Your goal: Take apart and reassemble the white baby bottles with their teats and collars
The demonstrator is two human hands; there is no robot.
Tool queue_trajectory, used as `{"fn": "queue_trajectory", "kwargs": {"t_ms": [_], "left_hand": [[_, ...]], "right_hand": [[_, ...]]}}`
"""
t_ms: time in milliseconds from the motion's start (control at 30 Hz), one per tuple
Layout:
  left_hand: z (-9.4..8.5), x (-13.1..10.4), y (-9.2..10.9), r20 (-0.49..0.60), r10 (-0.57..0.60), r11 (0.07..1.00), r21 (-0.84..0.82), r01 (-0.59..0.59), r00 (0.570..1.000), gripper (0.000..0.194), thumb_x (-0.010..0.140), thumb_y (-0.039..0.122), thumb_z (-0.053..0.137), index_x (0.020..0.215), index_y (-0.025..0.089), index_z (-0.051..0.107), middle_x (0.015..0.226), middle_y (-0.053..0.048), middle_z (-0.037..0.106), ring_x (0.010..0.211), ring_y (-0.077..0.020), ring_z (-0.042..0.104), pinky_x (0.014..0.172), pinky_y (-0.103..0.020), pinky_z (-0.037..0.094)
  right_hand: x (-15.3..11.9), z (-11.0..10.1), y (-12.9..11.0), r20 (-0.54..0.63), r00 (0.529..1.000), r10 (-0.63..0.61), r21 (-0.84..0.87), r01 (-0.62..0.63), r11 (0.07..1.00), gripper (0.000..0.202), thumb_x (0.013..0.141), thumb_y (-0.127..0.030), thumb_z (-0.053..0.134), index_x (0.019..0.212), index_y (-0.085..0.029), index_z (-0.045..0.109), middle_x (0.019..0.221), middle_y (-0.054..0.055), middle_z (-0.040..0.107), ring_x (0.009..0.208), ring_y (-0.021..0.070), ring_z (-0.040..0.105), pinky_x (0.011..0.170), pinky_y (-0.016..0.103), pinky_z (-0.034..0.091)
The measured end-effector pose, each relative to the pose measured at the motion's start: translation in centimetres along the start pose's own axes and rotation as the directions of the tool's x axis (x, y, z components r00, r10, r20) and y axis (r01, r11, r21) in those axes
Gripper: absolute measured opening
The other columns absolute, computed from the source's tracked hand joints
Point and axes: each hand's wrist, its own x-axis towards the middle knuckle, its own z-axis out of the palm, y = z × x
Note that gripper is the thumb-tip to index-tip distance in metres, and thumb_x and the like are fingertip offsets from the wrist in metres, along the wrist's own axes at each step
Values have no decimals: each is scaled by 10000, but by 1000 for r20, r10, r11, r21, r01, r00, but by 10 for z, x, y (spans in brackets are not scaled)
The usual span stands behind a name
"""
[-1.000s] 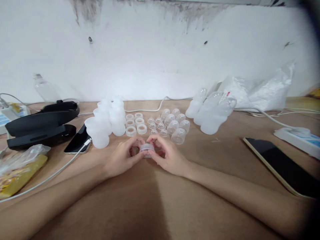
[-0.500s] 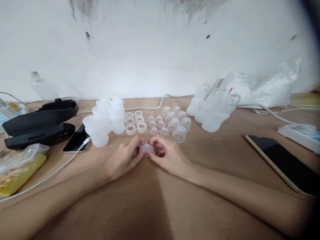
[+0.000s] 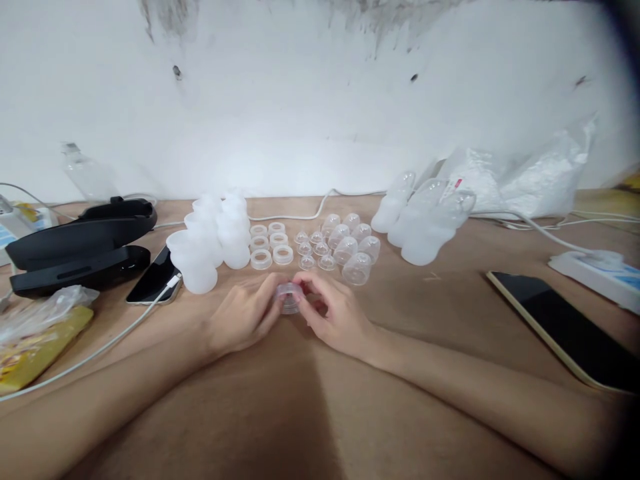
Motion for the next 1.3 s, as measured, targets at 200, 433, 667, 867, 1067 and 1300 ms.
{"fn": "queue_trajectory", "kwargs": {"t_ms": [200,433,667,867,1067,1300], "left_hand": [[6,2,12,7,-156,988,21,156,988,125,864,238,327,869,196,444,577,41,496,452,-114,452,475,-216,318],[-5,2,1,64,-45,996,-73,49,997,176,822,271,437,984,203,419,619,50,515,485,-99,471,475,-195,326],[1,2,2,50,-100,995,-18,101,994,209,788,194,428,996,219,429,723,28,604,546,-121,530,524,-214,367],[0,2,6,27,-125,990,71,122,992,243,816,242,400,1057,220,406,711,18,623,579,-158,586,517,-234,391],[3,-4,-3,-89,-10,990,136,22,996,209,833,214,376,1039,181,365,885,-57,644,726,-183,618,599,-270,456],[-8,-1,8,-114,173,934,334,-127,978,266,839,277,399,1064,136,397,980,-126,601,906,-239,566,743,-362,453]], "right_hand": [[0,2,1,-48,997,-59,-113,53,992,69,800,-133,392,815,-181,439,710,13,495,635,118,478,582,241,410],[1,-2,4,71,997,-36,-2,36,999,121,800,-160,426,913,-200,445,851,32,536,754,131,512,618,240,432],[-1,4,3,16,998,65,-8,-65,998,189,710,-121,487,869,-210,439,769,-2,548,663,119,528,589,244,441],[0,4,1,-6,994,114,40,-113,993,177,715,-120,485,851,-210,416,708,-19,511,617,109,500,555,239,432],[5,1,4,183,958,221,474,-283,834,235,737,-228,550,884,-222,366,852,-2,484,663,93,523,556,232,461],[9,1,10,297,890,347,722,-447,528,350,635,-260,681,841,-214,402,855,-10,524,767,108,567,669,251,477]]}}
